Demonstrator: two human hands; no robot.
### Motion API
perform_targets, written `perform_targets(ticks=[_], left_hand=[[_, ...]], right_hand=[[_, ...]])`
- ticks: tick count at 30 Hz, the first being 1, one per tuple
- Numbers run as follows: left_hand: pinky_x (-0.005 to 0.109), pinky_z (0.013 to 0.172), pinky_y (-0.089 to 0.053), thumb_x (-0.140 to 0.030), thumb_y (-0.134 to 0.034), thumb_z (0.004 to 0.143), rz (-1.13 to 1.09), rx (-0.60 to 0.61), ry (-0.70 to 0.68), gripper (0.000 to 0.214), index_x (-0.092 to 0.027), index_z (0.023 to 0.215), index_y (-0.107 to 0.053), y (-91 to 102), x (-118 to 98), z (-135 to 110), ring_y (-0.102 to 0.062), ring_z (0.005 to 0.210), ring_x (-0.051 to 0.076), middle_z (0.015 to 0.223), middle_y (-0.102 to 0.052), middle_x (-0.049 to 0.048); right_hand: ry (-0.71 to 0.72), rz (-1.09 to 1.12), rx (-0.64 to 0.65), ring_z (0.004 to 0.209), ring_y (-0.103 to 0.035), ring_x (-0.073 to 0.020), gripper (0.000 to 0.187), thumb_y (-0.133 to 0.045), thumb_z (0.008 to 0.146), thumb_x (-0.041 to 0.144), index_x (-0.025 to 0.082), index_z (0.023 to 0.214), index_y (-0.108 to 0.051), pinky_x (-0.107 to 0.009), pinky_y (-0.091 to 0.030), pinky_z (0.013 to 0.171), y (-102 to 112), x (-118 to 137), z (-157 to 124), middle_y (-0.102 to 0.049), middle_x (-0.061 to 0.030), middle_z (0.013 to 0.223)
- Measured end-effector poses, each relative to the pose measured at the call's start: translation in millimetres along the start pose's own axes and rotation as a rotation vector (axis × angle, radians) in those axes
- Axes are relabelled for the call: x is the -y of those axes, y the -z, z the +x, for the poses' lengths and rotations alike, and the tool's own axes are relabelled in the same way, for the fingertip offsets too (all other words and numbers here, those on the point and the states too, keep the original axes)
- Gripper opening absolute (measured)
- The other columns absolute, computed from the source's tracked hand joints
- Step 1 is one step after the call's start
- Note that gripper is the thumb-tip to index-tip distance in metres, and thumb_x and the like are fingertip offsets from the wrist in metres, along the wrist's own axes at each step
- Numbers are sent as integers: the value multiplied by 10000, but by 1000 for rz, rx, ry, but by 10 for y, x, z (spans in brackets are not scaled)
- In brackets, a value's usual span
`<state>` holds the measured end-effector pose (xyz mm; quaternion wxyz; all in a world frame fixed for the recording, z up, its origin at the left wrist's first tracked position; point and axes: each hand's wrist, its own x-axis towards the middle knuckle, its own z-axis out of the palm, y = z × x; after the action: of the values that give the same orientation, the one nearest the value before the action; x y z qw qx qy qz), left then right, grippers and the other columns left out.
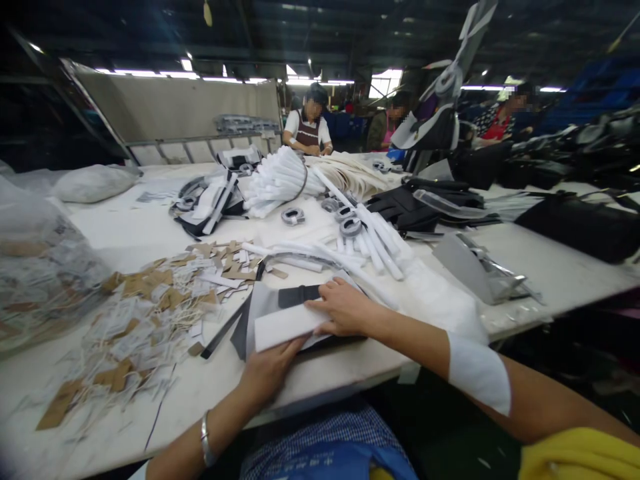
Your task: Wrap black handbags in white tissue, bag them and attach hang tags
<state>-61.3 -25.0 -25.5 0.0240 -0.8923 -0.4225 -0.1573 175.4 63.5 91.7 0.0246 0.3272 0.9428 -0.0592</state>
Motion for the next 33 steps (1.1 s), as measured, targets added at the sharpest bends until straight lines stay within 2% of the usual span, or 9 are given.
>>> perform_targets(ticks=[5,9,12,17,19,22,25,30,33], left_hand=[[355,966,-525,-17,-403,900,23,-12,-7,645,-258,1498,-376,20,0,9,-609,1187,209,1357,-628,29],[391,1078,-441,-72,-406,939,21,-20,-48,560,-248,1471,-421,-1,42,28,-506,1318,218,1477,-515,2],[447,1148,-347,-95,-405,953,48,-53,-81,548,-257,1477,-406,-12,61,37,-409,1399,227,1519,-460,0],[356,961,-495,-61,-427,926,-6,-50,-57,552,-220,1455,-439,-9,39,31,-608,1163,210,1366,-619,44],[331,882,-521,-61,-437,924,-24,-42,-53,549,-215,1450,-445,3,25,25,-651,1054,200,1320,-650,53],[344,909,-514,-54,-445,922,-47,-32,-47,561,-231,1454,-441,35,8,29,-650,1060,203,1293,-666,46],[365,942,-508,-49,-443,918,-72,-42,-44,540,-218,1430,-474,56,3,52,-641,1102,219,1277,-675,52],[372,944,-528,-76,-439,931,-121,-176,-124,452,-152,1368,-527,66,30,13,-655,1100,217,1242,-692,96],[347,968,-522,-86,-454,948,-118,-234,-202,367,-153,1285,-582,181,12,-79,-650,1124,193,1230,-700,93]], right_hand=[[71,114,-22,1353,-399,-332,632,-497,955,529,199,1489,-431,-499,-288,1105,-238,-79,16,-408,-183,1516],[15,305,-59,1270,-502,-270,643,-457,985,506,250,1552,-295,-437,-375,1070,-104,-79,1,-524,-128,1436],[-32,290,-177,1254,-504,-259,604,-478,976,515,275,1520,-372,-418,-399,1064,-11,-36,16,-534,-123,1393],[1,93,-205,1294,-463,-302,496,-521,964,491,312,1426,-519,-510,-375,1066,-347,9,-62,-498,-157,1417],[20,70,-202,1332,-437,-303,488,-496,984,457,300,1446,-491,-527,-354,1079,-545,15,-122,-457,-159,1477],[35,62,-220,1426,-333,-297,504,-441,1016,406,269,1500,-402,-549,-286,1127,-733,22,-189,-373,-125,1560],[48,72,-224,1456,-292,-284,510,-408,1032,376,248,1522,-352,-557,-241,1154,-786,23,-210,-409,-94,1545],[71,63,-224,1449,-309,-298,506,-389,1038,376,234,1522,-350,-563,-249,1150,-778,11,-197,-421,-84,1538],[98,52,-245,1448,-307,-312,500,-411,1029,382,240,1507,-381,-572,-262,1142,-773,-6,-195,-432,-89,1531]])
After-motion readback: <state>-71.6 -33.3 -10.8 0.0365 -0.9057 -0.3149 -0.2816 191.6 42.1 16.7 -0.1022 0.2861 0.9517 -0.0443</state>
